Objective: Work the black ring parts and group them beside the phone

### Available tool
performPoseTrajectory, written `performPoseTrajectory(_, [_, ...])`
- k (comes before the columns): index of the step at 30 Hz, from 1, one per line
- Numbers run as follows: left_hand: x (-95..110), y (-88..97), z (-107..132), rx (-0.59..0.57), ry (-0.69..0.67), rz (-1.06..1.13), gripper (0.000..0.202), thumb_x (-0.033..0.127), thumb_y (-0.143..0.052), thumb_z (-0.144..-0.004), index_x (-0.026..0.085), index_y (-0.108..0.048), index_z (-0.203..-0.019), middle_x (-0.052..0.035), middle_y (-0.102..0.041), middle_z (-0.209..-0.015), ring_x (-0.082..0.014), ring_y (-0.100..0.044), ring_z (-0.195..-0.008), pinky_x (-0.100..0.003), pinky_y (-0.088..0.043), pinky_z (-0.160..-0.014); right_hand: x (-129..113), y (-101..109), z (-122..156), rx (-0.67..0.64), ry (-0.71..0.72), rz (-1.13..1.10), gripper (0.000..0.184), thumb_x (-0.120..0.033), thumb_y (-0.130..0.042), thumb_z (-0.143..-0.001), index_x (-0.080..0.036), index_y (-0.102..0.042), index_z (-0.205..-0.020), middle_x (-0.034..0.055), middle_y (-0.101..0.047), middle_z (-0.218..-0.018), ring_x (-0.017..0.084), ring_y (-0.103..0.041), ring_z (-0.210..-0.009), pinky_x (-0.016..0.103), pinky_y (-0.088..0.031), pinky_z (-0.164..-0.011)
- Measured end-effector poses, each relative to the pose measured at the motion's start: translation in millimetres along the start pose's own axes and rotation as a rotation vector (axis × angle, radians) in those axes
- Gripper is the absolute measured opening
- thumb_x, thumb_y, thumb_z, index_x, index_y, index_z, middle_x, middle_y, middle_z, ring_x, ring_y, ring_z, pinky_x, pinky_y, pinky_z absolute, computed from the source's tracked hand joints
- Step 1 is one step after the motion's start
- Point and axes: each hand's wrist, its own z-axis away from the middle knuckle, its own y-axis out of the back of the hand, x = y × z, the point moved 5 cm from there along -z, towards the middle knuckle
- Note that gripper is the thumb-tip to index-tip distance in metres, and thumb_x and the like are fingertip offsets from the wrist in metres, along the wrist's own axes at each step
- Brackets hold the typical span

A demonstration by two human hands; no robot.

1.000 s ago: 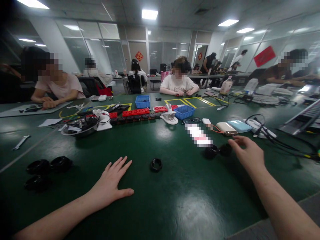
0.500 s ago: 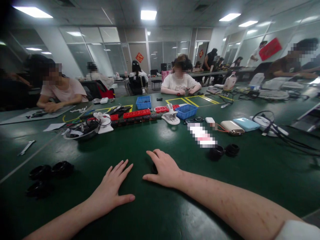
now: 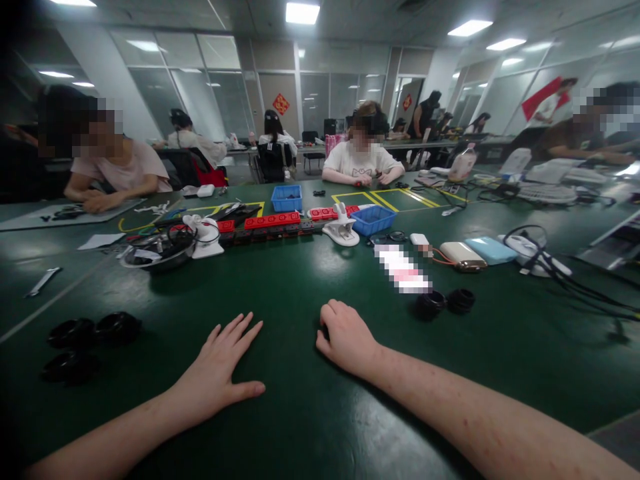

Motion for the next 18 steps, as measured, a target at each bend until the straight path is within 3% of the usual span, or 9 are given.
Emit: performPoseTrajectory(18, [1.2, 0.7, 0.8, 0.011, -0.001, 0.017, 0.097, 0.080, -0.039, -0.065, 0.022, -0.020, -0.139, -0.0103, -0.012, -0.147, -0.0315, -0.009, -0.134, -0.055, -0.012, -0.104, 33.0, 19.7, 54.4, -0.045, -0.117, 0.017, 0.001, -0.018, -0.048, -0.072, -0.018, -0.047, -0.072, 0.0046, -0.052, -0.076, 0.018, -0.050, -0.074, 0.030, -0.042, -0.068])
